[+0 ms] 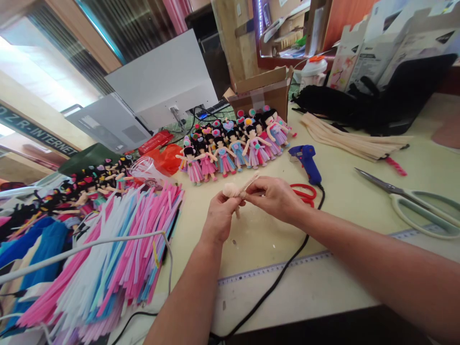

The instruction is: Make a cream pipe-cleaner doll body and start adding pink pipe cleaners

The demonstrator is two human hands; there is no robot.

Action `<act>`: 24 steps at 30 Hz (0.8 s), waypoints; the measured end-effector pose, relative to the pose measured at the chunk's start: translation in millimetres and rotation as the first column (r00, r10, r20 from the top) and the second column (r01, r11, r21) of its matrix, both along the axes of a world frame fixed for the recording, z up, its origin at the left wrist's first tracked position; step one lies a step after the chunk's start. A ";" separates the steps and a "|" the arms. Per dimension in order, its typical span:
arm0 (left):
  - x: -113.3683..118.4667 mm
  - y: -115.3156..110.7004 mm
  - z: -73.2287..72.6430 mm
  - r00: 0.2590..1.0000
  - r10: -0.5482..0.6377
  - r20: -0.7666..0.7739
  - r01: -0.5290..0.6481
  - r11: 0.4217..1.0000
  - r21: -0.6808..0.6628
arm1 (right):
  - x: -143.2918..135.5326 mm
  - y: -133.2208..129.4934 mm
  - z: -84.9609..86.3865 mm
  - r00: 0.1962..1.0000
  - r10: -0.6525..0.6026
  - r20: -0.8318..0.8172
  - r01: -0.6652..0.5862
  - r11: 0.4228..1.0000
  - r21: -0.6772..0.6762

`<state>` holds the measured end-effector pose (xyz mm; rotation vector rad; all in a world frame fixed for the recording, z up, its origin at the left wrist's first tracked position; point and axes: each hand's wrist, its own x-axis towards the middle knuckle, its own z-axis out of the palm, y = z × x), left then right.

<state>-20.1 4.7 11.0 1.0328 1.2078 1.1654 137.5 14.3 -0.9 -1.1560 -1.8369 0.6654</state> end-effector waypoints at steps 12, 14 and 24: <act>2.3 -0.9 -2.0 1.000 -0.013 -0.012 0.013 0.999 -0.031 | -2.5 -1.1 0.6 0.999 -0.035 -0.001 0.035 0.999 -0.042; 1.8 -0.6 -2.2 1.000 -0.017 -0.018 0.016 0.999 -0.033 | -2.2 -1.0 0.8 1.000 -0.020 -0.005 0.019 0.999 -0.044; -0.5 0.5 -2.2 0.997 -0.038 -0.061 0.037 0.999 -0.026 | -1.0 -0.5 -0.7 1.000 0.009 -0.013 -0.009 1.000 -0.003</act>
